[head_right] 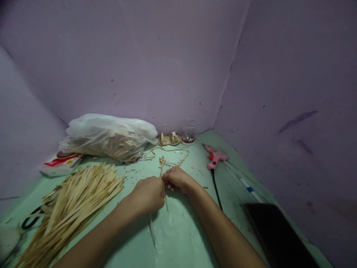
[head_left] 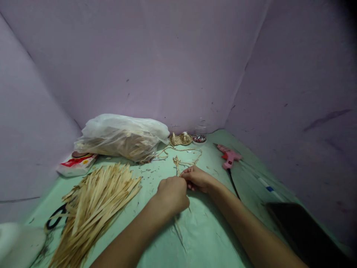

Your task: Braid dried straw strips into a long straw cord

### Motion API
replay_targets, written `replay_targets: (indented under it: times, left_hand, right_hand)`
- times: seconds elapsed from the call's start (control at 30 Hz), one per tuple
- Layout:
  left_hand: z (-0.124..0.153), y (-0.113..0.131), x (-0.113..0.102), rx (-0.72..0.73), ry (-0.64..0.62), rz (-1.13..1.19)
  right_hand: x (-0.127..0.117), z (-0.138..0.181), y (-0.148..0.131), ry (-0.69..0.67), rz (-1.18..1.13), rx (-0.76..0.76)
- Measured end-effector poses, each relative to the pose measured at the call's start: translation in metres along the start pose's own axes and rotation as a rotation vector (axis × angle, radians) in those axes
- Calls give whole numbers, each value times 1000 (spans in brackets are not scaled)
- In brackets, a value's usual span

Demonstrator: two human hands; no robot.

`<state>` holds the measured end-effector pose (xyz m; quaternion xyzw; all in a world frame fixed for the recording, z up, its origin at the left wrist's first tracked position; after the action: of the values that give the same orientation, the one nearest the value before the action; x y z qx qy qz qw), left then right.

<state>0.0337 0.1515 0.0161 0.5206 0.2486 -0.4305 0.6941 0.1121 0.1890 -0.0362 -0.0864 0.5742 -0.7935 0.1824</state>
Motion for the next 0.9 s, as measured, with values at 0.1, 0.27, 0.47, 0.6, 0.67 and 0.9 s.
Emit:
replay_targets:
  times: [0.1, 0.27, 0.47, 0.6, 0.67, 0.9]
  left_hand:
    - [0, -7, -27, -15, 21, -152]
    - [-8, -23, -73, -107, 150, -28]
    - [-28, -29, -20, -258, -90, 559]
    - [-33, -26, 15, -251, -299, 869]
    - [-34, -26, 21, -215, -383, 861]
    - [-44, -38, 16, -173, -224, 592]
  right_hand:
    - [0, 2, -1, -8, -4, 5]
    - [0, 2, -2, 4, -10, 4]
    - [1, 1, -1, -14, -39, 2]
    - [2, -1, -1, -43, -49, -19]
    - [3, -1, 0, -61, -48, -17]
    - [-1, -2, 1, -16, 142, -13]
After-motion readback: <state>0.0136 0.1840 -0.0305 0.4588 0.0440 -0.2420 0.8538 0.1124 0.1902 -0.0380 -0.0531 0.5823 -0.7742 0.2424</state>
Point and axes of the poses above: each hand's wrist, its own z-axis away from the middle knuckle, its own x-axis out of the palm, y = z × x, the point moved 7 cm from there along -z, towards the middle knuckle, and after that the axes turned 6 degrees about -x, right-handed, at the moved point
